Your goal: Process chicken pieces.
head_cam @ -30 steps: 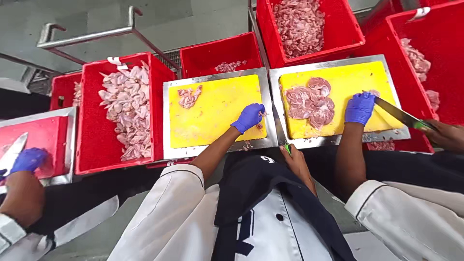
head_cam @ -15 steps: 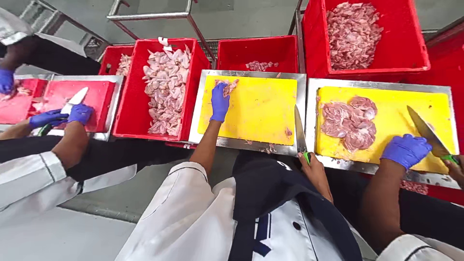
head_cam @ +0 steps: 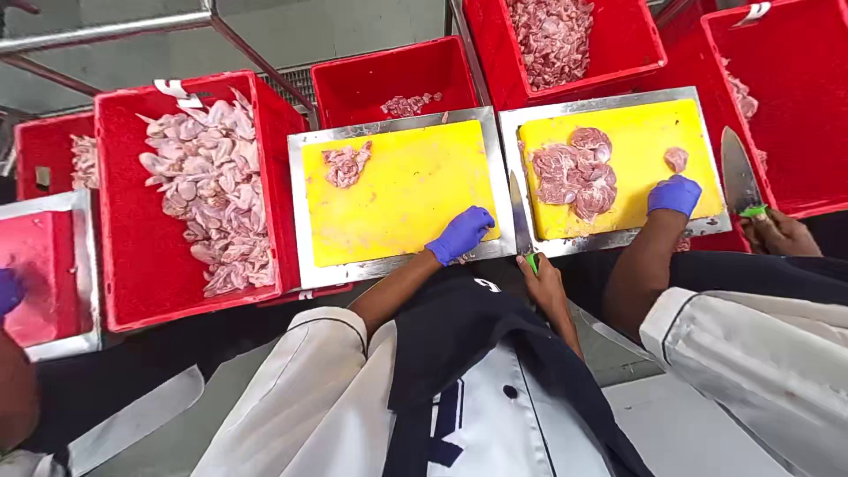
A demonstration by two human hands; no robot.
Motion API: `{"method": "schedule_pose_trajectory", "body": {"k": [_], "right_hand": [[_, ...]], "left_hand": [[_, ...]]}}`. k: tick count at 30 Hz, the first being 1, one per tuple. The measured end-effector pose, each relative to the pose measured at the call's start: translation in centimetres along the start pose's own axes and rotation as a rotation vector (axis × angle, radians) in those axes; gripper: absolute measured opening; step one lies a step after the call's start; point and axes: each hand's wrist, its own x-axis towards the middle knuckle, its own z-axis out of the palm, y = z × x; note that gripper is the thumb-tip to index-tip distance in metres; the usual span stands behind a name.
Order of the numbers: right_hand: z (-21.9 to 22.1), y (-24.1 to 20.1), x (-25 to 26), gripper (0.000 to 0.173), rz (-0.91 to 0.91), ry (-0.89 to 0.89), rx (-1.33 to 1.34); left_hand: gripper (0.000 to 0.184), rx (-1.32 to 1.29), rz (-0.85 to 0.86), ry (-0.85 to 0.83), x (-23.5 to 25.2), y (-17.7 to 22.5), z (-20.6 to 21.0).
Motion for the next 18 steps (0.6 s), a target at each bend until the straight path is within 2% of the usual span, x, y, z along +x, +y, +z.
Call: {"method": "schedule_pose_trajectory", "body": {"k": [2, 7, 10, 12, 13, 15, 18], "right_hand": [[0.7, -0.3, -0.6, 0.049, 0.017, -0.005, 0.021], [2.4, -1.4, -1.1, 0.051, 0.017, -0.075, 0.044], [3.1, -2.6, -0.8, 0.052, -0.004, -0.13, 0.009], [3.4, -3.4, -0.5, 0.051, -0.016, -0.163, -0.003], [3.6, -3.8, -0.4, 0.051, -0.022, -0.177, -0.012], [3.7, -4.4, -0.2, 0.051, -0.03, -0.21, -0.03], [3.7, -4.8, -0.1, 0.052, -0.027, -0.237, -0.05]], "left_hand": [[0.019, -0.09, -0.058, 0.127, -2.1, -1.3, -1.2], [0.02, -0.326, -0.346, 0.461, -8.9, -3.8, -6.0], [0.021, -0.283, -0.438, 0.691, -13.7, -5.2, -9.6], [0.021, -0.114, -0.482, 0.811, -16.9, -6.2, -11.4], [0.022, 0.022, -0.49, 0.83, -18.4, -7.0, -11.9], [0.027, 0.28, -0.56, 0.758, -20.6, -8.6, -12.0], [0.035, 0.423, -0.658, 0.658, -20.4, -8.4, -11.1]]}}
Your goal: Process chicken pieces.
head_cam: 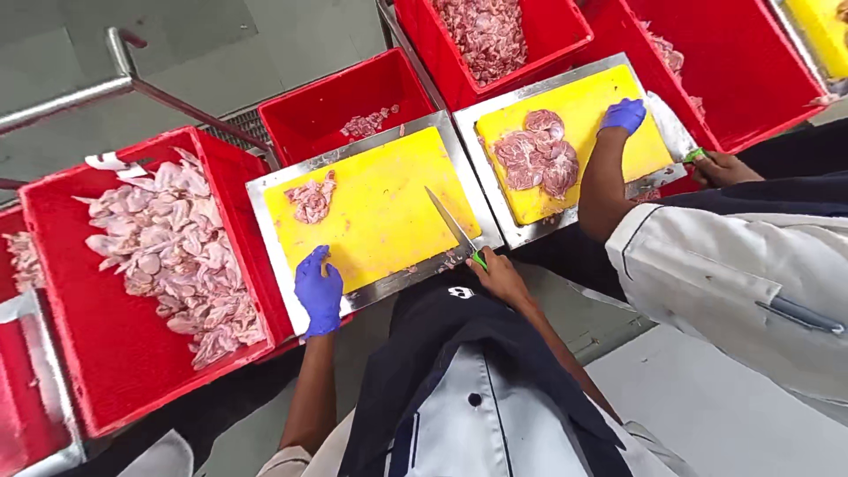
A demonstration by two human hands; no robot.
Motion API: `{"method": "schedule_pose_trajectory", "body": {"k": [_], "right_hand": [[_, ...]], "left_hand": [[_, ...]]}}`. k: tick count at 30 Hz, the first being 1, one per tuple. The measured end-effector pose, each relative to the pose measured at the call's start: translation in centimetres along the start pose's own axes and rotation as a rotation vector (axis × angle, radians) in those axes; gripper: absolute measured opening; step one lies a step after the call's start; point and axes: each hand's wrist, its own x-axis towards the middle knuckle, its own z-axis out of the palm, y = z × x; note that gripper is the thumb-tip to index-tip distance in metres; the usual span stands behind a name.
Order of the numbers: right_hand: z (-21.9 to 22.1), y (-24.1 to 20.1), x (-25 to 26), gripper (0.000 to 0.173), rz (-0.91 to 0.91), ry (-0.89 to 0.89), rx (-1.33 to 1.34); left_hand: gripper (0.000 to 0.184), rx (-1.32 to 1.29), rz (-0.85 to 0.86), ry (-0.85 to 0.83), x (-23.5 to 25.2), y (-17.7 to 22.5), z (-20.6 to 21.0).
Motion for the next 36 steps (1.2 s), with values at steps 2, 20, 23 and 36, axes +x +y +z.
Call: {"method": "schedule_pose_trajectory", "body": {"k": [2, 20, 23, 36], "right_hand": [[0.0, 0.3, -0.2, 0.053, 0.008, -0.008, -0.01], [-3.3, 7.6, -5.2, 0.05, 0.032, -0.105, 0.1], [-2.9, 8.2, -5.3, 0.05, 0.03, -0.07, 0.134], [-3.5, 6.3, -2.6, 0.051, 0.005, -0.133, 0.029]], "left_hand": [[0.042, 0.01, 0.006, 0.027, 0.1, 2.7, 0.8], [0.049, 0.069, 0.739, -0.688, 14.7, 44.1, 20.9], [0.04, 0.101, 0.801, -0.652, 13.7, 43.9, 20.0], [0.025, -0.957, 0.243, -0.721, 12.9, 34.1, 11.0]]}}
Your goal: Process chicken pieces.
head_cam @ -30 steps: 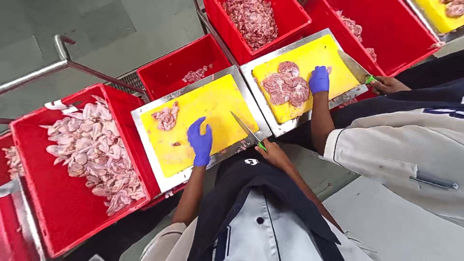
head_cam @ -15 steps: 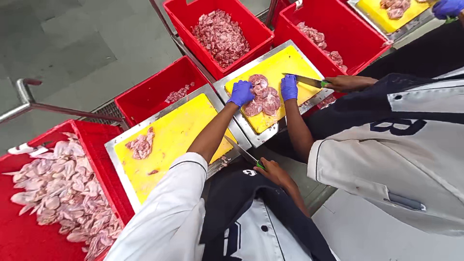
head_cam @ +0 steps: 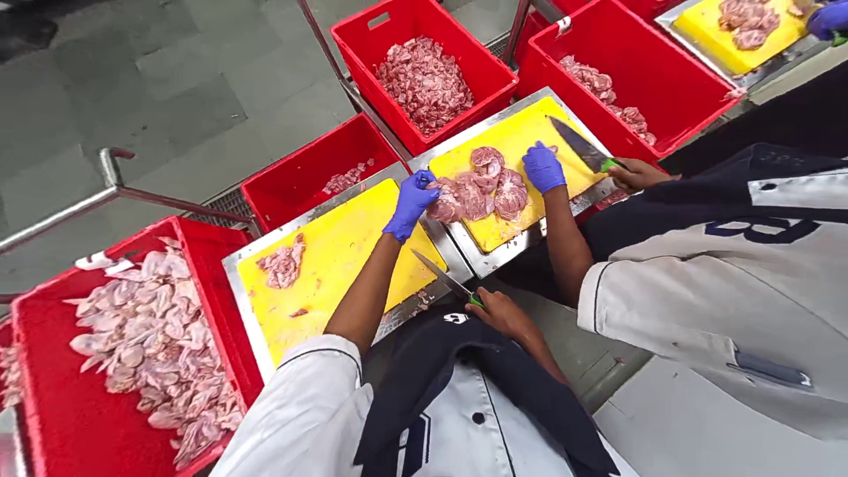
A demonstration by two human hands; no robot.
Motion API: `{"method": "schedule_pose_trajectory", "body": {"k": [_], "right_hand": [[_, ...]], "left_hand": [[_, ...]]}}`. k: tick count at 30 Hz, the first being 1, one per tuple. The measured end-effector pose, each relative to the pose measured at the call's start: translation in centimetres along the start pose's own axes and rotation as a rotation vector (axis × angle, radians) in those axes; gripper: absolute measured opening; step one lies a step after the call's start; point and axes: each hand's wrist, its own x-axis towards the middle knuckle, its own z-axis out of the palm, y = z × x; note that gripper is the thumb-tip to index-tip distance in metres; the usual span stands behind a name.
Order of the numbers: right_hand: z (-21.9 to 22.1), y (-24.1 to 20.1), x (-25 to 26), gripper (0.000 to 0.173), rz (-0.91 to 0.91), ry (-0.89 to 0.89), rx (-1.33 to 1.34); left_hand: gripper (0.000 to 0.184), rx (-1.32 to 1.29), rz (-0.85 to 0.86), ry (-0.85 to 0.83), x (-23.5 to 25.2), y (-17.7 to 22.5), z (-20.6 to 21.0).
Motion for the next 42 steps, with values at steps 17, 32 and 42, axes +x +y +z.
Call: {"method": "schedule_pose_trajectory", "body": {"k": [17, 32, 42], "right_hand": [[1.7, -6.8, 4.4, 0.051, -0.001, 0.222, -0.065], [0.6, -15.7, 7.5, 0.06, -0.061, -0.069, -0.434], [3.3, -19.3, 12.2, 0.056, -0.106, -0.042, -0.286]], "left_hand": [[0.048, 0.674, -0.108, 0.112, -19.1, -7.8, -13.4], [0.02, 0.673, 0.002, 0.634, -16.4, -11.1, -9.9], [0.016, 0.656, 0.121, 0.565, -17.5, -12.4, -10.9]]}}
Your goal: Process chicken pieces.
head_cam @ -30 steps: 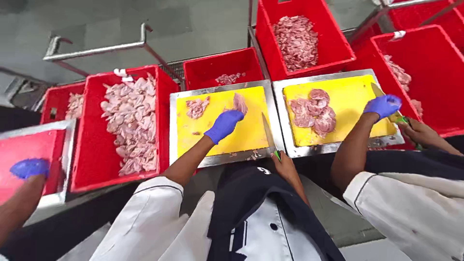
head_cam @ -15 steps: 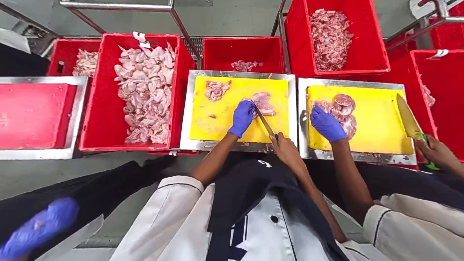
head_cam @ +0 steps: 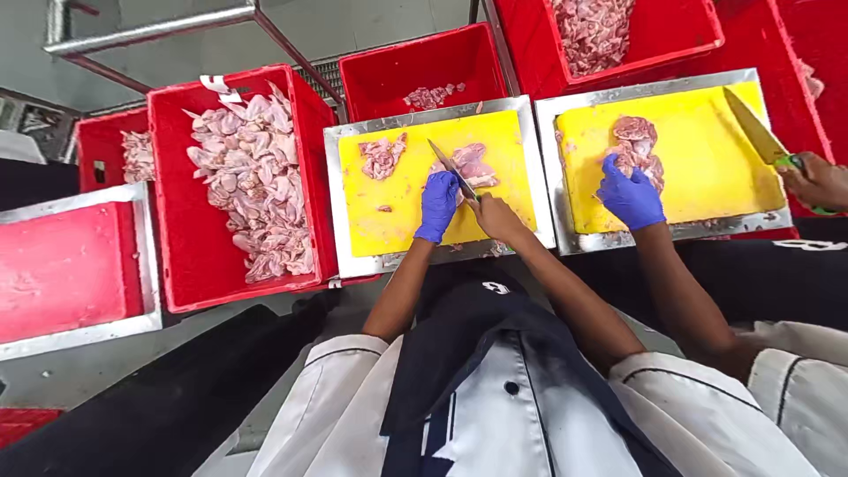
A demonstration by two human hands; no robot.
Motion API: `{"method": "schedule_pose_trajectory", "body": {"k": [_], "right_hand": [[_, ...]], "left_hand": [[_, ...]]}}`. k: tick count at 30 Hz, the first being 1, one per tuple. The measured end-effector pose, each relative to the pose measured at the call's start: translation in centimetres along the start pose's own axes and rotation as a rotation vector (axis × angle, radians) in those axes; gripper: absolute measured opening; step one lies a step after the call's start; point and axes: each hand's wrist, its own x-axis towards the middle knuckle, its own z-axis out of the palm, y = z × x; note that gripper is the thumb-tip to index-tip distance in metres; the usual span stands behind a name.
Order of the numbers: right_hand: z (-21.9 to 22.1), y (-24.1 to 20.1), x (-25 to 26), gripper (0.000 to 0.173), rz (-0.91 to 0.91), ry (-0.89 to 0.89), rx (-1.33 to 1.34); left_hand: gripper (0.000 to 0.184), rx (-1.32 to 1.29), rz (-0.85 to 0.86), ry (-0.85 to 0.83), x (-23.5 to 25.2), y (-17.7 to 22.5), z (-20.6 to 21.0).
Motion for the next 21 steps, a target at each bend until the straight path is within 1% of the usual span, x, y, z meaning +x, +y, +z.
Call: {"method": "schedule_pose_trajectory", "body": {"k": [2, 4, 5, 6, 7, 8, 10, 12, 13, 15, 17, 18, 19, 21], "right_hand": [[1.3, 3.5, -4.1, 0.059, 0.055, -0.037, 0.019], [2.2, 7.1, -7.8, 0.059, 0.082, -0.078, 0.033], [2.1, 8.3, -8.8, 0.06, 0.095, -0.1, 0.012], [1.7, 8.8, -9.2, 0.06, 0.102, -0.112, -0.009], [1.3, 8.8, -9.1, 0.061, 0.096, -0.095, -0.02], [0.7, 8.5, -8.6, 0.062, 0.086, -0.058, -0.028], [-0.3, 7.6, -6.7, 0.064, 0.075, 0.036, -0.056], [-0.8, 6.8, -5.1, 0.064, 0.093, 0.1, -0.077], [-1.0, 6.5, -4.6, 0.064, 0.111, 0.126, -0.073], [-0.8, 6.5, -4.3, 0.064, 0.163, 0.181, -0.031], [-0.5, 7.0, -4.5, 0.063, 0.219, 0.23, 0.031], [-0.5, 7.3, -4.6, 0.062, 0.24, 0.251, 0.054], [-0.5, 7.6, -4.6, 0.062, 0.255, 0.263, 0.068], [-0.7, 8.0, -4.4, 0.061, 0.26, 0.272, 0.081]], "left_hand": [[0.016, -0.069, -0.029, 0.039, 0.1, -0.1, -0.2], [0.021, -0.128, -0.117, 0.068, 0.3, 0.1, -0.8], [0.027, -0.095, -0.18, 0.085, 0.5, 0.3, -1.4], [0.034, -0.009, -0.258, 0.088, 0.9, 0.4, -2.2], [0.042, 0.105, -0.354, 0.056, 1.4, 0.7, -3.0], [0.045, 0.198, -0.43, -0.007, 2.1, 0.9, -3.6], [0.041, 0.293, -0.504, -0.176, 3.2, 1.9, -4.2], [0.037, 0.288, -0.523, -0.356, 4.0, 3.0, -4.6], [0.036, 0.263, -0.523, -0.418, 4.3, 3.2, -4.7], [0.037, 0.135, -0.523, -0.465, 4.6, 3.2, -4.9], [0.032, -0.113, -0.518, -0.392, 4.3, 3.3, -5.0], [0.028, -0.272, -0.518, -0.307, 4.1, 3.7, -5.1], [0.026, -0.433, -0.528, -0.186, 3.7, 4.4, -5.2], [0.028, -0.689, -0.569, 0.112, 3.0, 6.3, -5.4]]}}
